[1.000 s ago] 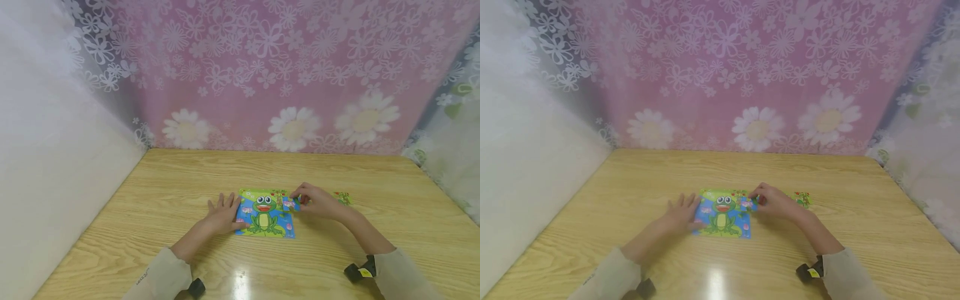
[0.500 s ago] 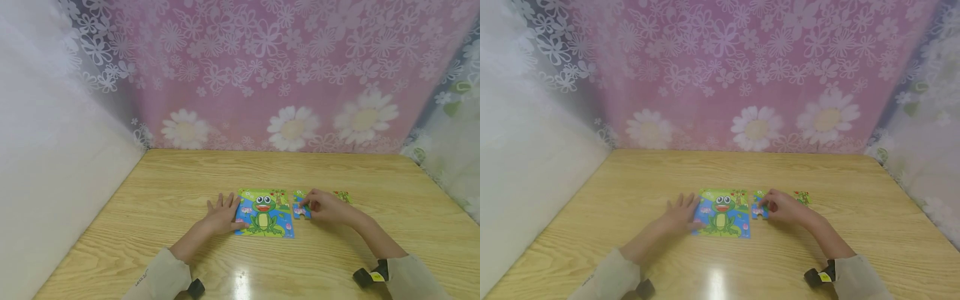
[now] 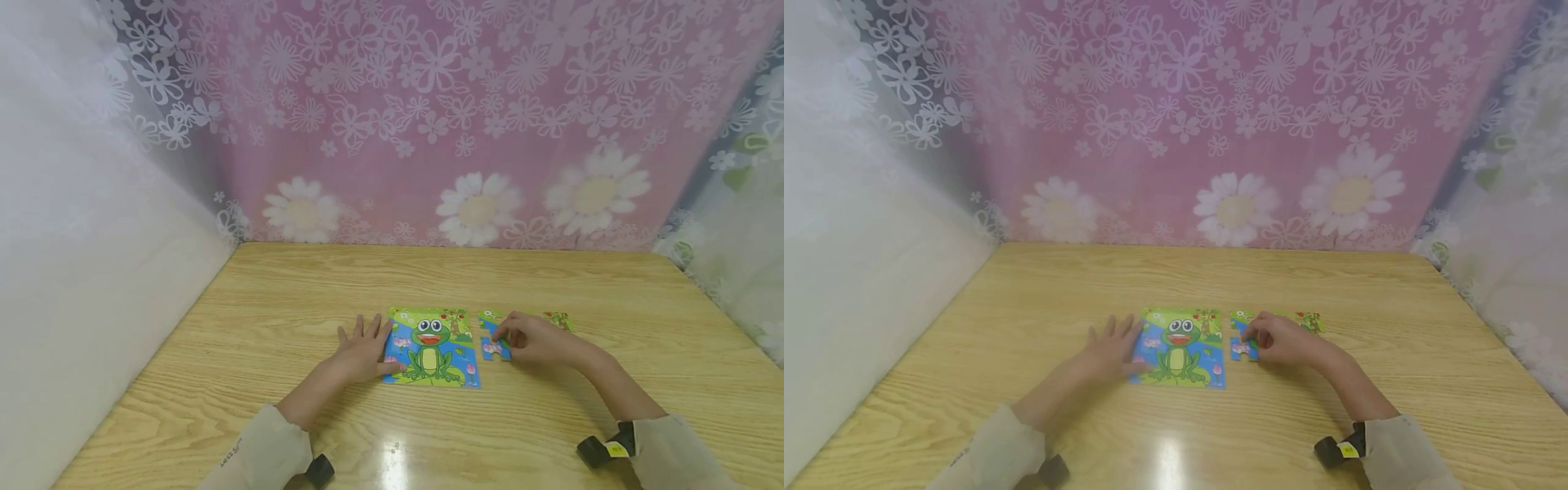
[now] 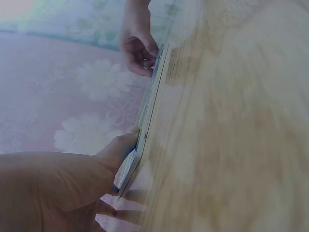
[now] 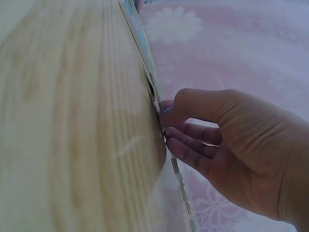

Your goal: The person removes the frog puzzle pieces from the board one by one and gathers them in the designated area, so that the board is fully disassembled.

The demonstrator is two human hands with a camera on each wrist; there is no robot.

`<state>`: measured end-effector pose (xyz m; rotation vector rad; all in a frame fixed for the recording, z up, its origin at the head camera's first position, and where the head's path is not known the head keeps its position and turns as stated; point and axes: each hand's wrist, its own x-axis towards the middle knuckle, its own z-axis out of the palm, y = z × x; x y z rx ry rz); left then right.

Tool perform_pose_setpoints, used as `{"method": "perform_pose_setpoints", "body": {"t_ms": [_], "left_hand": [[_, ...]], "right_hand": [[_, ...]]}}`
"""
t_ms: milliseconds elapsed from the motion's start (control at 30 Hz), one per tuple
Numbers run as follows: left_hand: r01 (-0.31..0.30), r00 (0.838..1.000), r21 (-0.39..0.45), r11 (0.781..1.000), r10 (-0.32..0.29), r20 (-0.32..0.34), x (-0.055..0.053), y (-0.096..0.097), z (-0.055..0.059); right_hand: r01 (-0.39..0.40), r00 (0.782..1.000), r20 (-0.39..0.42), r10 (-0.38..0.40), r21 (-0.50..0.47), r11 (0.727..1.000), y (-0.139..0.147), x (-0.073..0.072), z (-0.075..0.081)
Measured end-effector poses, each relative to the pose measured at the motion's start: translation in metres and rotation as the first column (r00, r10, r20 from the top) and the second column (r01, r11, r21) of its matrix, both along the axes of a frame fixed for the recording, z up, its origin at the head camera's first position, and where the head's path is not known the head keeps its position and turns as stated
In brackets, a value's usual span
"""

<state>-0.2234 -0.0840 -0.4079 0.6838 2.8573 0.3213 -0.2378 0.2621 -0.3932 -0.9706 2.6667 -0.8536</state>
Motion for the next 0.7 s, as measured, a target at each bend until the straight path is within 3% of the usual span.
{"method": "perform_pose_setpoints", "body": {"t_ms": [700], "left_hand": [[0.0,1.0,-0.007,1.0,0.0,0.007,0.0005,0.0,0.0009]], "right_hand": [[-0.018,0.998,0.063,0.019,-0.018,1.0,0.0051,-0.0013,-0.0013]]}}
